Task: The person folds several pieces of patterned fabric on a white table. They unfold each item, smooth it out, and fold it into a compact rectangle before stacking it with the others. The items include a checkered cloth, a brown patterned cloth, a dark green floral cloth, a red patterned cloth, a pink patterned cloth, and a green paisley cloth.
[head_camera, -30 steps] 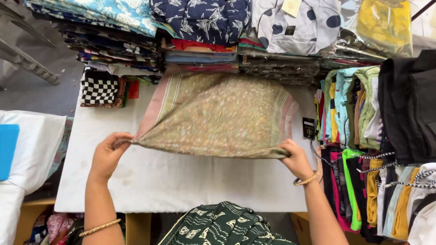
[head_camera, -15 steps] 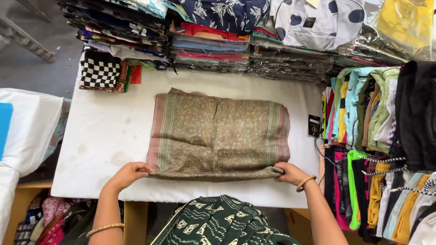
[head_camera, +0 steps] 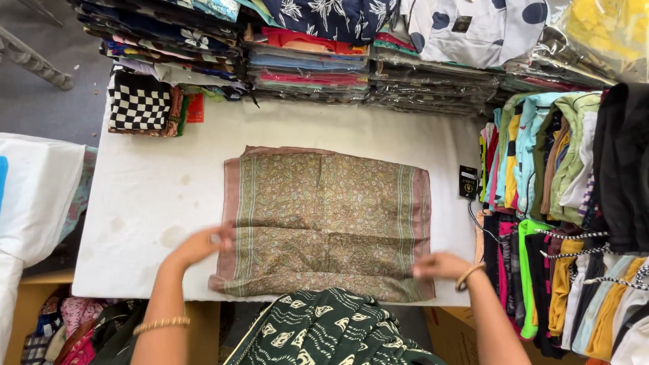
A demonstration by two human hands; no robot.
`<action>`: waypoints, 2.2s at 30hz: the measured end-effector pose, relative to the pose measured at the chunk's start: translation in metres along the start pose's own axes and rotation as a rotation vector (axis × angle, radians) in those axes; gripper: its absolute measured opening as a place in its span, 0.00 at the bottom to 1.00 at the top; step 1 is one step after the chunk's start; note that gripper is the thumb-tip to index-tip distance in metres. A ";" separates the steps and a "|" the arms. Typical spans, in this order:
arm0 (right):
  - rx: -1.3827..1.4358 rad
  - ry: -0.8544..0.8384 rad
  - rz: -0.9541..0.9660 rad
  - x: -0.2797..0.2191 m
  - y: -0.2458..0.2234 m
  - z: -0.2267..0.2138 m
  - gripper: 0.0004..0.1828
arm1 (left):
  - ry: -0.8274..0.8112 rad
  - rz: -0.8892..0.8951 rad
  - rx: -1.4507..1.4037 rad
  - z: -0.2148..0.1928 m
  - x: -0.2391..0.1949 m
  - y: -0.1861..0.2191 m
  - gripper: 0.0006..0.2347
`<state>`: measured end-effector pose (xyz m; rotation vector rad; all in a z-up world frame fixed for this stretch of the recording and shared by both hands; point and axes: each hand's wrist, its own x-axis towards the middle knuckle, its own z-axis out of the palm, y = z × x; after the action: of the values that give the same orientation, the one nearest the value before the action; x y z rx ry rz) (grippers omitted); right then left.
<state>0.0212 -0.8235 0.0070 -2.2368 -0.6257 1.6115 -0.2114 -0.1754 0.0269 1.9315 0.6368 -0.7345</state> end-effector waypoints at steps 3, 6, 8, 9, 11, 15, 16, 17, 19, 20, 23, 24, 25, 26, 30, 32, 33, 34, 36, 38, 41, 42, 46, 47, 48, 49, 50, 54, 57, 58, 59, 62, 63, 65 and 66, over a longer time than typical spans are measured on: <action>0.097 0.517 0.074 0.019 -0.018 -0.054 0.25 | 0.378 -0.006 0.112 -0.018 0.052 0.039 0.22; 0.230 0.940 -0.013 0.054 -0.037 -0.102 0.18 | 0.737 0.387 0.258 -0.017 0.140 0.020 0.22; 0.248 1.005 -0.017 0.084 -0.039 -0.114 0.16 | 0.790 0.331 0.299 -0.009 0.147 0.060 0.24; 0.269 1.067 -0.028 0.101 -0.041 -0.121 0.15 | 0.847 0.269 0.344 -0.005 0.150 0.079 0.25; 0.166 1.177 -0.141 0.119 -0.052 -0.121 0.15 | 0.895 0.203 0.395 0.000 0.153 0.088 0.25; 0.020 1.346 0.013 0.123 -0.083 -0.115 0.18 | 0.963 0.108 0.385 0.002 0.147 0.096 0.14; 0.023 1.340 0.018 0.122 -0.077 -0.113 0.18 | 0.956 0.103 0.389 0.000 0.138 0.097 0.14; 0.067 1.358 -0.040 0.121 -0.070 -0.110 0.13 | 0.946 0.141 0.303 -0.002 0.129 0.098 0.10; 0.110 1.373 -0.099 0.109 -0.061 -0.101 0.08 | 0.935 0.176 0.217 -0.002 0.109 0.097 0.07; 0.136 1.384 -0.195 0.100 -0.058 -0.095 0.08 | 0.948 0.269 0.184 -0.002 0.098 0.095 0.07; 0.156 1.359 -0.285 0.069 -0.058 -0.066 0.07 | 0.941 0.397 0.124 0.006 0.072 0.077 0.07; 0.144 1.327 -0.282 0.057 -0.058 -0.055 0.07 | 0.924 0.434 0.093 0.012 0.064 0.069 0.08; 0.144 1.323 -0.278 0.053 -0.057 -0.051 0.07 | 0.920 0.431 0.093 0.015 0.061 0.064 0.08; 0.116 1.313 -0.256 0.050 -0.057 -0.049 0.07 | 0.883 0.405 0.046 0.017 0.057 0.059 0.08; 0.092 1.322 -0.222 0.042 -0.074 -0.058 0.07 | 0.823 0.378 0.008 0.016 0.043 0.068 0.12; 0.102 1.346 -0.231 0.044 -0.081 -0.063 0.07 | 0.824 0.383 0.014 0.015 0.042 0.080 0.13; 0.110 1.369 -0.239 0.046 -0.085 -0.066 0.06 | 0.824 0.388 0.020 0.014 0.042 0.086 0.13; 0.109 1.370 -0.244 0.051 -0.082 -0.069 0.06 | 0.828 0.388 0.019 0.013 0.047 0.086 0.13; 0.127 1.378 -0.231 0.061 -0.077 -0.074 0.07 | 0.839 0.367 0.016 0.011 0.057 0.086 0.10; 0.095 1.364 -0.201 0.082 -0.058 -0.081 0.08 | 0.870 0.363 0.037 0.009 0.082 0.084 0.09; -0.020 1.340 -0.166 0.094 -0.066 -0.099 0.16 | 0.937 0.393 0.114 0.000 0.113 0.098 0.10; -0.099 1.331 -0.154 0.093 -0.075 -0.106 0.21 | 0.967 0.428 0.173 -0.003 0.123 0.106 0.14; -0.182 1.275 -0.176 0.101 -0.080 -0.112 0.33 | 0.979 0.483 0.387 -0.005 0.148 0.133 0.28; -0.084 1.189 -0.091 0.104 -0.075 -0.112 0.32 | 0.895 0.430 0.372 -0.003 0.158 0.132 0.29; 0.017 1.103 -0.008 0.109 -0.071 -0.112 0.31 | 0.812 0.379 0.359 -0.003 0.167 0.131 0.29; 0.016 1.106 -0.011 0.111 -0.063 -0.116 0.31 | 0.816 0.380 0.359 -0.007 0.176 0.123 0.29; 0.124 1.026 0.053 0.114 -0.056 -0.119 0.27 | 0.687 0.275 0.357 -0.013 0.187 0.117 0.20; 0.316 0.995 -0.096 0.125 -0.025 -0.154 0.16 | 0.732 0.425 0.293 -0.050 0.187 0.130 0.09; 0.297 1.181 -0.297 0.092 -0.072 -0.204 0.12 | 0.809 0.643 0.093 -0.095 0.170 0.179 0.08; 0.302 1.187 -0.300 0.073 -0.092 -0.217 0.12 | 0.810 0.649 0.099 -0.105 0.142 0.207 0.08; 0.327 1.269 -0.411 0.054 -0.112 -0.229 0.11 | 0.880 0.698 0.010 -0.116 0.113 0.236 0.07; 0.422 1.372 -0.615 -0.009 -0.155 -0.251 0.10 | 1.016 0.843 -0.100 -0.135 0.038 0.284 0.05; 0.493 1.387 -0.702 -0.030 -0.167 -0.256 0.10 | 1.078 0.936 -0.119 -0.140 0.015 0.294 0.06; 0.453 1.403 -0.739 -0.074 -0.177 -0.239 0.09 | 1.065 1.004 -0.128 -0.139 -0.027 0.289 0.07; 0.415 1.415 -0.772 -0.095 -0.182 -0.230 0.08 | 1.046 1.067 -0.138 -0.139 -0.048 0.287 0.09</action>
<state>0.1833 -0.7172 0.2463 -1.8142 -0.4973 -0.2937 -0.0146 -0.1783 0.2816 2.0491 0.1267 1.0043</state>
